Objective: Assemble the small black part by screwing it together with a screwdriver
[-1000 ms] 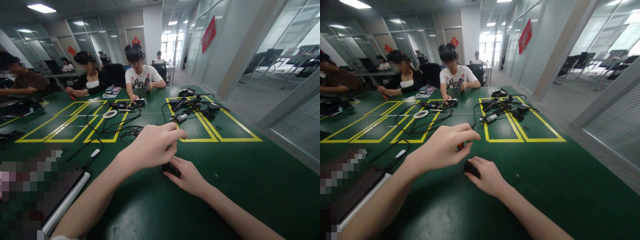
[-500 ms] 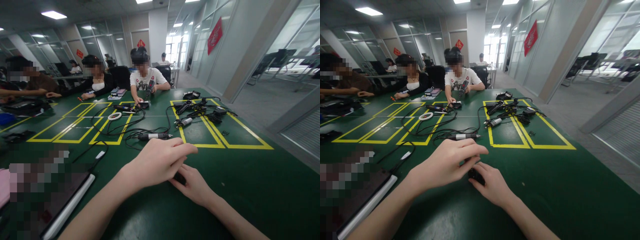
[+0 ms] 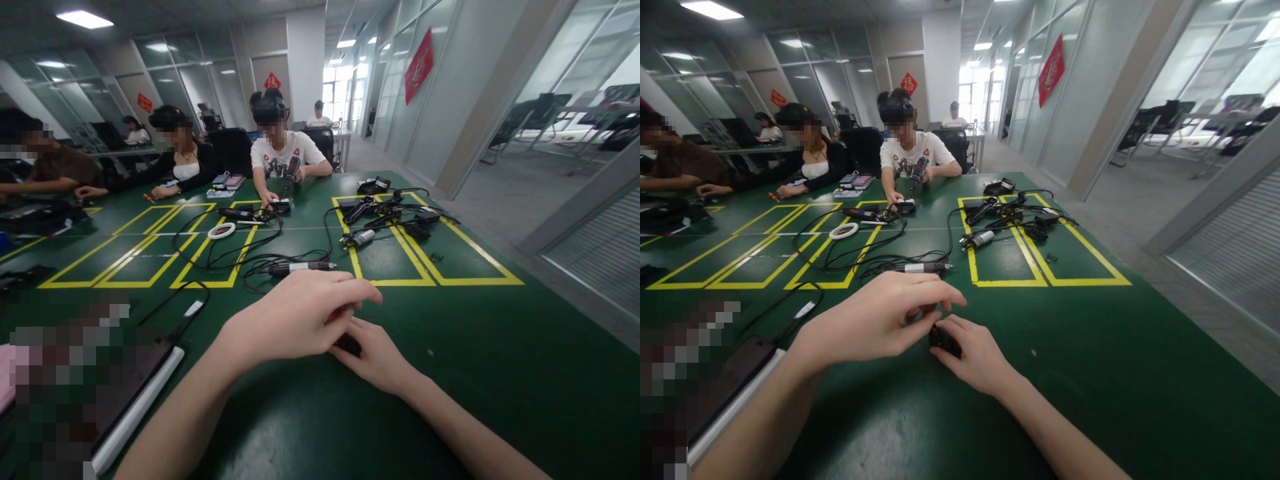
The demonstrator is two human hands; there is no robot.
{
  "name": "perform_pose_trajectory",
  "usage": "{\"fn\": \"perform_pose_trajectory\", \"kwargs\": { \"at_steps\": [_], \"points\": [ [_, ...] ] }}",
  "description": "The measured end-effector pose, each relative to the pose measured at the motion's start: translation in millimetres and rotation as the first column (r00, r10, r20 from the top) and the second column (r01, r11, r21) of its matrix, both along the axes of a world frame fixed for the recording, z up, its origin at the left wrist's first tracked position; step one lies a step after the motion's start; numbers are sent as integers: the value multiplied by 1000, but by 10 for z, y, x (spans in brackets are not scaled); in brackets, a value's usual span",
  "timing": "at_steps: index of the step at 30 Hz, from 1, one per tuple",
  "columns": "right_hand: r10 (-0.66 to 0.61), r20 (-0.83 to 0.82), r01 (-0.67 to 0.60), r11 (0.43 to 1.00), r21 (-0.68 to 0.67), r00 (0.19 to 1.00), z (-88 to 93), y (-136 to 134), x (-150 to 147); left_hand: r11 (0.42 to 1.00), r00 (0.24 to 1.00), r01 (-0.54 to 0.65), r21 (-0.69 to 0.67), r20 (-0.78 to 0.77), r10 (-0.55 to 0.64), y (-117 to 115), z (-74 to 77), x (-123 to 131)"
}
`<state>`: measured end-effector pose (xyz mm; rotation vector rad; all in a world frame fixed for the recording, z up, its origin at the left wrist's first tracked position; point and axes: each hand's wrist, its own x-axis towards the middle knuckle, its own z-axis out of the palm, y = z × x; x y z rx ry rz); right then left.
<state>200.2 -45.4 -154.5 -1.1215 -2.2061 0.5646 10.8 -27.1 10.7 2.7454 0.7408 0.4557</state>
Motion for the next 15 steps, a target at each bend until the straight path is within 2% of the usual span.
{"fn": "perform_pose_trajectory", "kwargs": {
  "at_steps": [5, 12, 15],
  "points": [
    [-14, 41, 14, 1000, -5, 999, 28, -4, -17, 999, 1000, -4, -39, 28, 5, 37, 19, -66],
    [-18, 67, 19, 1000, -4, 998, 29, -2, -3, 980, 983, -167, 105, -57, 174, 104, 10, -50],
    [6, 44, -6, 1000, -11, 999, 31, 7, 9, 974, 979, -196, 115, -36, 201, 118, 4, -52]
  ]
}}
